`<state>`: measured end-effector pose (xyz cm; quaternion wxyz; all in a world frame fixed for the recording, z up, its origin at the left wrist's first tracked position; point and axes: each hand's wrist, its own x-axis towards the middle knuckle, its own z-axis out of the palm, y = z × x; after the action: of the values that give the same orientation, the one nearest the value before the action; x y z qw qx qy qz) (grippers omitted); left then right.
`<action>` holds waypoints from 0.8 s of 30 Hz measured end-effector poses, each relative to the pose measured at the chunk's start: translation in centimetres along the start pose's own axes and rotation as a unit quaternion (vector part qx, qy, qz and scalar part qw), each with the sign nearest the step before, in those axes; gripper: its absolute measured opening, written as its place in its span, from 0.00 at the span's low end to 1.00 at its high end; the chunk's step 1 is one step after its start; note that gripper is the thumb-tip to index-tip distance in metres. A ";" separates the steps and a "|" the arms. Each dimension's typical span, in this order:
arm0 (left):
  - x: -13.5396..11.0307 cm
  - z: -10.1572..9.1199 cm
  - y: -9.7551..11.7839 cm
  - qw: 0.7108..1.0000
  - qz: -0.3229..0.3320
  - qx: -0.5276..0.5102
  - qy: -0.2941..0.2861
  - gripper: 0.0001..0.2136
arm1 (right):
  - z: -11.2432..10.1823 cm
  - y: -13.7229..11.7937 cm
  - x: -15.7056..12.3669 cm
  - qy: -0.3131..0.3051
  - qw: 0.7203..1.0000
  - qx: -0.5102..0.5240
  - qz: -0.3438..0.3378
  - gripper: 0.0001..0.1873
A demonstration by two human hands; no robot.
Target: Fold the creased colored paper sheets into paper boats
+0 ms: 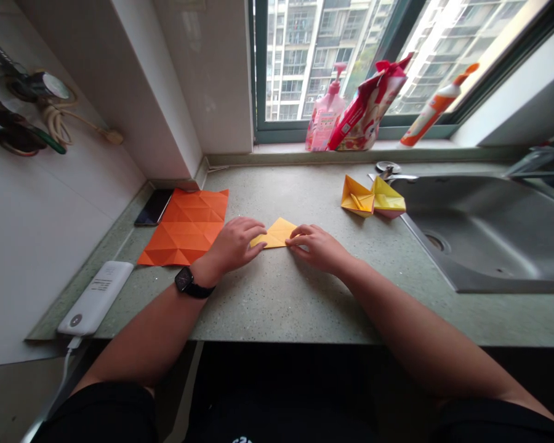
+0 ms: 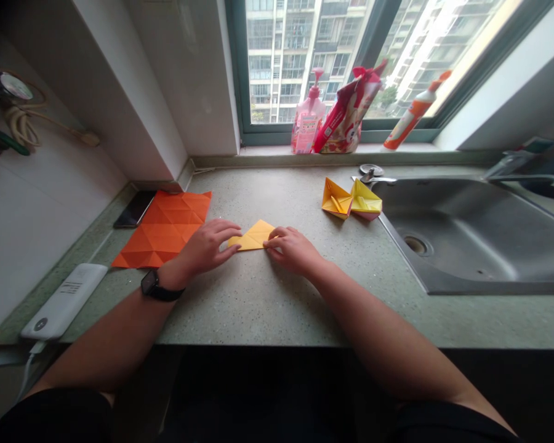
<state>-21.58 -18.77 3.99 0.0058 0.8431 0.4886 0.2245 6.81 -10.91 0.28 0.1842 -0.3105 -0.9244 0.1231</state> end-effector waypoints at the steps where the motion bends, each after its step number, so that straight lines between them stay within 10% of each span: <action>1: 0.1 0.5 0.0 0.999 0.028 -0.017 -0.018 0.14 | 0.0 0.0 0.0 0.001 1.000 0.003 -0.003 0.11; 10: 0.2 1.8 -0.1 0.987 0.071 -0.074 -0.125 0.14 | -2.0 1.7 -0.2 -0.020 0.998 0.032 0.055 0.14; 15: 0.1 1.7 0.3 0.991 0.054 -0.044 -0.117 0.14 | -2.9 3.4 -0.8 0.086 0.980 -0.051 0.171 0.13; 24: 0.3 2.1 0.8 0.993 0.025 -0.008 -0.118 0.21 | -1.8 0.7 -0.6 0.086 0.996 0.011 0.015 0.14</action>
<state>-20.04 -18.53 2.42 0.0650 0.8757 0.4612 0.1273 8.38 -10.55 1.50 0.2645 -0.3318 -0.8989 0.1091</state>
